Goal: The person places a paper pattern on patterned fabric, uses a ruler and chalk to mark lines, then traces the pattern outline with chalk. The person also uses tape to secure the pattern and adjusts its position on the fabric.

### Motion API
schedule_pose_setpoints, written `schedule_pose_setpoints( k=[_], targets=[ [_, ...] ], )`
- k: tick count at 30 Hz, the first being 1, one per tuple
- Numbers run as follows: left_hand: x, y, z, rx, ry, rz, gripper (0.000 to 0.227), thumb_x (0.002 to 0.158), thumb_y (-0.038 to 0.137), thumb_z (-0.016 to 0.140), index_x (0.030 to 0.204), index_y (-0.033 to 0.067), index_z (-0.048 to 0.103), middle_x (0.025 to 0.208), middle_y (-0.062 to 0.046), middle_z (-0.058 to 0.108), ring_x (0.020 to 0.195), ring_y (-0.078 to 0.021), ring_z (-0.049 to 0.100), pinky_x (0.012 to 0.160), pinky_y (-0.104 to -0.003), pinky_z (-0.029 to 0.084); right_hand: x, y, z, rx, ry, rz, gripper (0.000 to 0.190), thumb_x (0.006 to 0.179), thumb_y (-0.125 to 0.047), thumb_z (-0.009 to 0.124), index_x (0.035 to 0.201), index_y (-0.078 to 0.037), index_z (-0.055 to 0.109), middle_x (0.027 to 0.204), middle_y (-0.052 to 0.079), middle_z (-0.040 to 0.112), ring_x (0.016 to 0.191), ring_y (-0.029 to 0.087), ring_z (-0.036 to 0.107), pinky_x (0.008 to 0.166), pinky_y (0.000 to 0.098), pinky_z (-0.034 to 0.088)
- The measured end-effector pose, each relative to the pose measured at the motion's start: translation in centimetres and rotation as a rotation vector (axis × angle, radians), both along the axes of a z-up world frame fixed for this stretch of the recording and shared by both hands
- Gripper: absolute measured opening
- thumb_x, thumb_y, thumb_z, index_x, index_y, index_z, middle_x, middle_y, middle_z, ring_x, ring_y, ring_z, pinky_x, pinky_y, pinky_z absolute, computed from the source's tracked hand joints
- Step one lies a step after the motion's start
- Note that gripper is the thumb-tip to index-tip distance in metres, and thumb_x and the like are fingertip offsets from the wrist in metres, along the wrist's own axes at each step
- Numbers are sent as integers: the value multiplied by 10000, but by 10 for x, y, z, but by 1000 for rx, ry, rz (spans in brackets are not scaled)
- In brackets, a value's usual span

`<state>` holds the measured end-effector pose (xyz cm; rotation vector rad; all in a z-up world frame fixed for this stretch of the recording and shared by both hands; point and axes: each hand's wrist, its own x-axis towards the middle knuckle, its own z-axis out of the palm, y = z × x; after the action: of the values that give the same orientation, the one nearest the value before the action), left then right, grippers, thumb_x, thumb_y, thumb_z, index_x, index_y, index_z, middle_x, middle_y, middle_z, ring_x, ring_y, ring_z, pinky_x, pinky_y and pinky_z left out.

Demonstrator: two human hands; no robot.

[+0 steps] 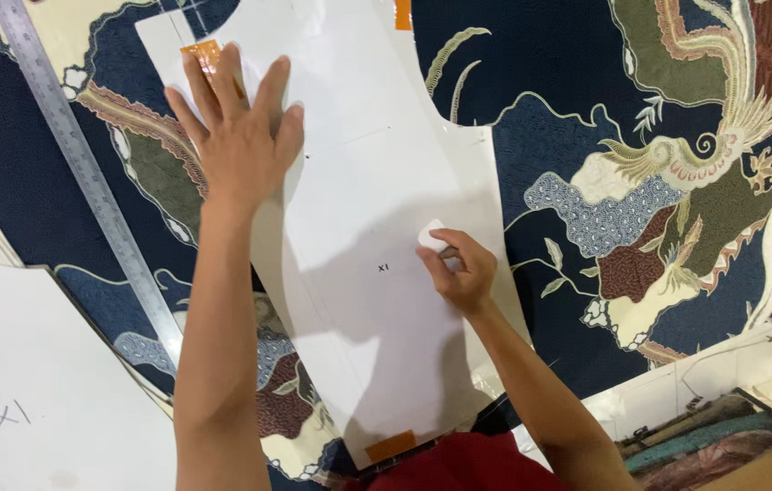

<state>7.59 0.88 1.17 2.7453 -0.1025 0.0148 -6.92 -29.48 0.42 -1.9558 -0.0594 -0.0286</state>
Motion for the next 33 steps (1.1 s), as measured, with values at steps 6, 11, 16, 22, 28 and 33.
schedule_pose_setpoints(
  k=[6,11,16,22,28,33],
  targets=[
    [38,-41,-21,99,-14,-8,642,848,260,687,1469,158,557,1503,-230,431,1396,-522,288,1076,-732,203,-4,2,1,-144,-14,-55,268,892,-1,802,1137,41,701,970,162,751,669,147,701,554,229,536],
    [55,-89,-33,-33,-117,82,616,914,291,673,1496,164,514,1495,-127,451,1402,-398,353,1125,-625,261,-3,3,-7,-78,-6,-65,267,934,-9,755,1174,1,639,986,136,734,679,128,724,526,213,539],
    [50,-106,-33,-18,-205,170,601,891,319,611,1475,211,521,1526,-91,431,1441,-362,339,1189,-643,163,-8,3,-8,-72,5,-85,110,986,-32,714,1069,-45,643,877,52,735,650,83,699,544,198,511],
    [53,-107,-33,-22,-139,194,562,921,328,549,1478,261,587,1645,-85,348,1557,-373,176,1217,-699,-62,21,0,11,-61,204,22,83,990,-61,702,1049,-44,646,863,45,712,686,71,666,553,205,494],
    [56,-104,-29,-78,-77,207,563,942,308,553,1502,271,603,1715,-91,259,1596,-404,79,1234,-694,-81,161,-7,24,-221,-34,274,150,979,87,647,1101,3,672,882,70,686,736,103,672,588,241,535],
    [58,-103,-20,-66,-63,207,581,957,305,557,1537,340,573,1713,-83,262,1602,-401,109,1245,-692,-70,305,38,6,-317,-484,449,78,1000,61,677,1067,23,668,995,136,677,802,266,675,724,338,523]
  ],
)
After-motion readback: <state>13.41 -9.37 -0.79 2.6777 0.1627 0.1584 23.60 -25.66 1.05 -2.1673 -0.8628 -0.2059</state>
